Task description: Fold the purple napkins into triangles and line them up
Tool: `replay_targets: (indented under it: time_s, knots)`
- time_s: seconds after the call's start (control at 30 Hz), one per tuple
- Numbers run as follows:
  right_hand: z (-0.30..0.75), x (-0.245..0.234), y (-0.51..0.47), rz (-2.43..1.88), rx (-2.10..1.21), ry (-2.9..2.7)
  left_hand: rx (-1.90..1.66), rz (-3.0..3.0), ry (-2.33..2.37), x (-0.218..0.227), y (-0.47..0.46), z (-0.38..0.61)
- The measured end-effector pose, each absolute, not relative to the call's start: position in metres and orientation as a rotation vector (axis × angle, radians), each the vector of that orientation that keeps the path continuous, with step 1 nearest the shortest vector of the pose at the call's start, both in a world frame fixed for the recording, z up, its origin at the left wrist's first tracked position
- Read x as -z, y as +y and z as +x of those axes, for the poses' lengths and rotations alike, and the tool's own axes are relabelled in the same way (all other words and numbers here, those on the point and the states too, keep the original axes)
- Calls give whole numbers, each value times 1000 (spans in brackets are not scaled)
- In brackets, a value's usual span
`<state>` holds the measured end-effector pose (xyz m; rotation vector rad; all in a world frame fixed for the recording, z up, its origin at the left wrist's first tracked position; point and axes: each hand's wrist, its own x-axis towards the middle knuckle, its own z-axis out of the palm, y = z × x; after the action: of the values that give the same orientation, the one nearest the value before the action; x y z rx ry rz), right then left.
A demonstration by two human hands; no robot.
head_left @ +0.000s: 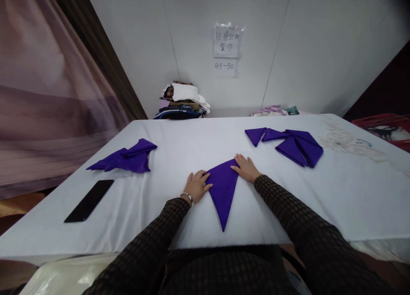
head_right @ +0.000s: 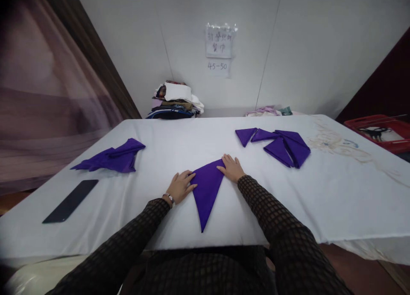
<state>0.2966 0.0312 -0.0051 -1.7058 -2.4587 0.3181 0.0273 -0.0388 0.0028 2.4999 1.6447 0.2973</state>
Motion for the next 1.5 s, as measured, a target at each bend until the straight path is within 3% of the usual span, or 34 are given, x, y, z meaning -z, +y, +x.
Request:
replay_targets:
  time_s: [0.3, 0.57, 0.77, 1.5]
  knots:
    - [303, -10, 36, -1895, -277, -2285, -316, 2467, 1636, -6, -41, 29]
    - [253, -17, -50, -1234, -202, -2673, -316, 2454, 1644, -5, -41, 30]
    - [236, -6, -81, -1062, -279, -2769, -353, 2462, 1627, 0, -39, 28]
    - [237, -1, -82, -1021, -268, -2771, -934, 2044, 1800, 4, -18, 24]
